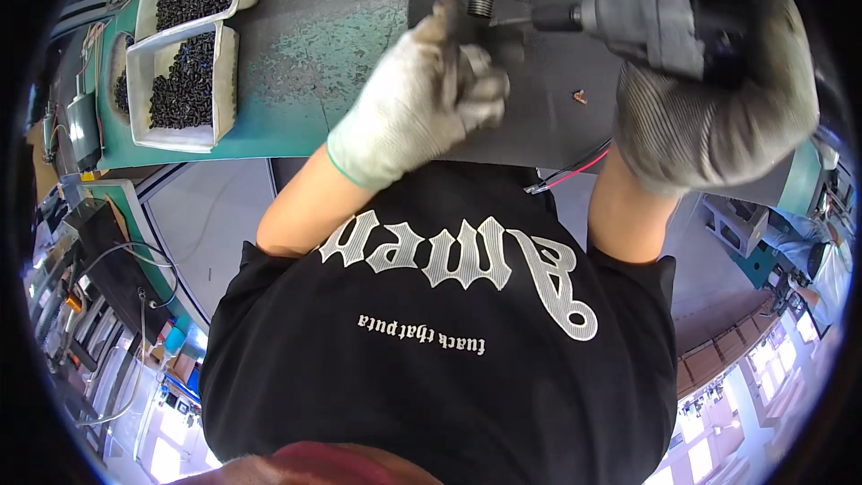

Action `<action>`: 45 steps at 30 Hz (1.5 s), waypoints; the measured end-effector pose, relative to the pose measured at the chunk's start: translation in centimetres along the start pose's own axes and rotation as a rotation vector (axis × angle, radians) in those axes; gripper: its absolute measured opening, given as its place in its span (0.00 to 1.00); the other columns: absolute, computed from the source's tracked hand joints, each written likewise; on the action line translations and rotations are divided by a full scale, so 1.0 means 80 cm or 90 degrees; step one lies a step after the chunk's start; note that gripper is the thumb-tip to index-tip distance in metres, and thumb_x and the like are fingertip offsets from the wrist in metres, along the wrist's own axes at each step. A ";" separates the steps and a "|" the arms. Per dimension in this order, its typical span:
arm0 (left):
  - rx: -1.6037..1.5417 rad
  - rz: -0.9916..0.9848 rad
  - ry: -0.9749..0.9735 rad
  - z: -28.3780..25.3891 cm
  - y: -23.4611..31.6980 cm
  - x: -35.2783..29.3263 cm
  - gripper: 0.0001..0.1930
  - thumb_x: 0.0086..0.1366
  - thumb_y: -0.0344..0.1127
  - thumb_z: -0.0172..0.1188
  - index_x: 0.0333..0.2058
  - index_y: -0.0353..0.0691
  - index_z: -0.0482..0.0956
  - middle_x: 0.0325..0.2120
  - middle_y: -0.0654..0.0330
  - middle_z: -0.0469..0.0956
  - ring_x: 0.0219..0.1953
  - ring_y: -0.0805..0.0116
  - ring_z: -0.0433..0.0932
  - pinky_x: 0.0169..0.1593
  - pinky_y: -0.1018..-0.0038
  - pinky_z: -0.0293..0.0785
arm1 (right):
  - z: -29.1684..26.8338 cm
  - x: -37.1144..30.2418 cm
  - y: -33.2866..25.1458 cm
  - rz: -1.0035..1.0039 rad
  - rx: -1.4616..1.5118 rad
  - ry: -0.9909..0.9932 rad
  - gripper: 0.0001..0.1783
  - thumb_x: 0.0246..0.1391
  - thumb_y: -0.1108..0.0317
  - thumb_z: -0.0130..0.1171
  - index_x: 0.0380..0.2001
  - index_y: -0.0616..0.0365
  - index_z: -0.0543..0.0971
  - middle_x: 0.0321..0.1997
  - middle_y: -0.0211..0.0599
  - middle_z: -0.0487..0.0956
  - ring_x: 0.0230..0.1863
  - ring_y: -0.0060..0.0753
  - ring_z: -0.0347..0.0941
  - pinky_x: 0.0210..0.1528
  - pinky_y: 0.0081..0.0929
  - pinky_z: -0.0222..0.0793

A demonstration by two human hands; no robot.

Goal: Assemble electric motors and attach fan components using an electric screwdriver and pliers at an industrial workstation.

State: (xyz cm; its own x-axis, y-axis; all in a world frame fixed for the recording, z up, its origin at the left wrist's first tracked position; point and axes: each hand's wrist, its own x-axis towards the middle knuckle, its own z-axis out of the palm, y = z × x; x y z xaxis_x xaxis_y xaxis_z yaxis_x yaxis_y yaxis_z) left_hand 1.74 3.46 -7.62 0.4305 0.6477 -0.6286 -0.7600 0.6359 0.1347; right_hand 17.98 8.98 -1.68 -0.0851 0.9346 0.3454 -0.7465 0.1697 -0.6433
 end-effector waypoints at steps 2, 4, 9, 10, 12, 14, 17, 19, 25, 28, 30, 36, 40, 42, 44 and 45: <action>-0.053 0.057 -0.011 -0.002 0.008 0.015 0.18 0.68 0.51 0.53 0.34 0.40 0.71 0.22 0.64 0.69 0.21 0.75 0.65 0.27 0.75 0.64 | 0.003 0.005 0.007 0.003 -0.006 -0.006 0.16 0.56 0.70 0.55 0.46 0.68 0.72 0.44 0.44 0.73 0.42 0.35 0.70 0.39 0.35 0.76; -0.017 0.095 -0.138 -0.017 0.008 0.028 0.17 0.69 0.47 0.54 0.34 0.37 0.72 0.22 0.63 0.70 0.22 0.76 0.66 0.27 0.77 0.64 | -0.008 0.018 0.009 0.005 -0.014 -0.012 0.16 0.56 0.70 0.55 0.46 0.68 0.72 0.44 0.44 0.73 0.42 0.35 0.70 0.39 0.35 0.76; 0.115 0.192 -0.171 -0.015 0.003 0.028 0.13 0.70 0.40 0.53 0.34 0.33 0.72 0.23 0.60 0.72 0.21 0.79 0.66 0.25 0.80 0.62 | 0.002 0.022 0.018 0.021 -0.034 -0.021 0.17 0.56 0.69 0.55 0.46 0.69 0.72 0.43 0.44 0.73 0.42 0.35 0.70 0.39 0.36 0.77; 0.110 0.189 -0.171 -0.014 0.002 0.028 0.13 0.70 0.40 0.53 0.34 0.33 0.72 0.23 0.60 0.72 0.21 0.79 0.66 0.25 0.80 0.62 | 0.004 0.020 0.017 0.026 -0.039 -0.021 0.17 0.56 0.69 0.55 0.46 0.69 0.72 0.43 0.44 0.73 0.42 0.35 0.70 0.39 0.36 0.77; 0.163 0.200 -0.122 -0.011 0.002 0.028 0.13 0.70 0.39 0.53 0.33 0.32 0.73 0.23 0.60 0.73 0.20 0.80 0.66 0.23 0.80 0.62 | 0.012 0.016 0.021 0.035 -0.048 -0.021 0.17 0.56 0.69 0.55 0.46 0.69 0.72 0.43 0.44 0.73 0.42 0.36 0.70 0.39 0.36 0.77; 0.186 0.202 -0.096 -0.008 0.001 0.029 0.13 0.70 0.38 0.52 0.33 0.32 0.73 0.23 0.60 0.73 0.19 0.80 0.66 0.23 0.81 0.62 | 0.011 0.015 0.021 0.044 -0.056 -0.020 0.17 0.56 0.68 0.55 0.46 0.69 0.72 0.43 0.44 0.73 0.42 0.36 0.71 0.39 0.36 0.77; 0.274 0.227 -0.051 -0.007 0.002 0.028 0.14 0.70 0.38 0.52 0.33 0.31 0.74 0.22 0.60 0.73 0.18 0.81 0.66 0.22 0.80 0.63 | 0.010 0.014 0.021 0.054 -0.056 -0.018 0.17 0.57 0.68 0.55 0.46 0.69 0.72 0.43 0.43 0.73 0.42 0.36 0.71 0.39 0.36 0.78; 0.273 0.223 -0.052 -0.006 0.001 0.030 0.14 0.70 0.38 0.52 0.33 0.31 0.74 0.21 0.61 0.73 0.18 0.81 0.67 0.22 0.80 0.64 | 0.014 0.015 0.028 0.016 -0.257 0.069 0.14 0.56 0.70 0.55 0.43 0.70 0.73 0.39 0.43 0.74 0.38 0.34 0.72 0.37 0.31 0.76; 0.287 0.250 -0.088 -0.001 0.001 0.027 0.13 0.71 0.38 0.51 0.34 0.32 0.74 0.22 0.61 0.73 0.17 0.81 0.64 0.22 0.81 0.62 | 0.071 0.024 0.043 -0.050 -0.629 0.256 0.10 0.53 0.80 0.56 0.39 0.68 0.73 0.33 0.38 0.76 0.30 0.33 0.78 0.30 0.24 0.75; 0.120 0.183 -0.225 -0.010 0.005 0.032 0.12 0.70 0.38 0.51 0.36 0.33 0.74 0.24 0.62 0.73 0.17 0.81 0.60 0.22 0.82 0.57 | 0.071 0.023 0.043 -0.192 -0.539 0.129 0.20 0.49 0.83 0.57 0.46 0.59 0.69 0.36 0.35 0.76 0.33 0.29 0.76 0.36 0.26 0.75; 0.113 0.171 -0.216 -0.017 0.005 0.036 0.12 0.70 0.40 0.53 0.36 0.34 0.73 0.26 0.64 0.72 0.18 0.81 0.57 0.23 0.83 0.54 | 0.063 0.035 0.034 -0.376 -0.613 0.105 0.15 0.51 0.77 0.57 0.43 0.60 0.70 0.34 0.33 0.76 0.34 0.26 0.74 0.40 0.25 0.74; -0.124 0.005 -0.250 -0.010 -0.004 0.036 0.15 0.69 0.44 0.53 0.39 0.35 0.73 0.24 0.65 0.71 0.18 0.82 0.57 0.23 0.83 0.54 | -0.005 0.018 -0.114 -0.289 -0.519 0.295 0.21 0.61 0.61 0.55 0.53 0.61 0.70 0.43 0.47 0.78 0.40 0.39 0.77 0.43 0.37 0.77; -0.172 -0.014 -0.234 -0.007 -0.012 0.032 0.16 0.71 0.46 0.48 0.40 0.37 0.74 0.22 0.65 0.68 0.17 0.79 0.56 0.23 0.81 0.54 | -0.111 0.012 -0.129 -0.168 -0.293 0.194 0.27 0.62 0.52 0.51 0.56 0.60 0.69 0.45 0.47 0.77 0.46 0.40 0.75 0.48 0.39 0.73; -0.177 0.003 -0.203 -0.011 -0.012 0.026 0.18 0.71 0.48 0.45 0.40 0.37 0.73 0.22 0.65 0.69 0.18 0.78 0.58 0.24 0.81 0.55 | -0.135 0.016 -0.132 0.028 -0.055 0.213 0.28 0.62 0.48 0.49 0.57 0.58 0.69 0.49 0.47 0.76 0.50 0.42 0.73 0.53 0.40 0.70; -0.109 0.021 -0.184 -0.020 -0.016 0.025 0.18 0.71 0.48 0.45 0.40 0.37 0.73 0.24 0.65 0.70 0.18 0.78 0.59 0.25 0.81 0.55 | -0.288 0.052 -0.170 -0.071 -0.603 0.026 0.30 0.62 0.48 0.47 0.59 0.57 0.68 0.54 0.48 0.75 0.54 0.48 0.72 0.57 0.41 0.67; -0.077 0.052 -0.161 -0.031 -0.011 0.019 0.18 0.71 0.48 0.45 0.40 0.37 0.73 0.25 0.64 0.71 0.19 0.78 0.60 0.25 0.81 0.56 | -0.325 0.087 -0.183 -0.029 -0.919 0.081 0.30 0.61 0.49 0.47 0.60 0.58 0.67 0.55 0.51 0.74 0.55 0.50 0.71 0.57 0.41 0.66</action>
State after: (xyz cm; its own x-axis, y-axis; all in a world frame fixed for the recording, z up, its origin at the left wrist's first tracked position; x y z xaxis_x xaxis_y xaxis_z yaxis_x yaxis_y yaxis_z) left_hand 1.83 2.83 -10.63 0.4621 0.7885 -0.4060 -0.8430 0.5326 0.0750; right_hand 45.48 21.08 -7.61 0.0351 0.9277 0.3717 0.5630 0.2889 -0.7743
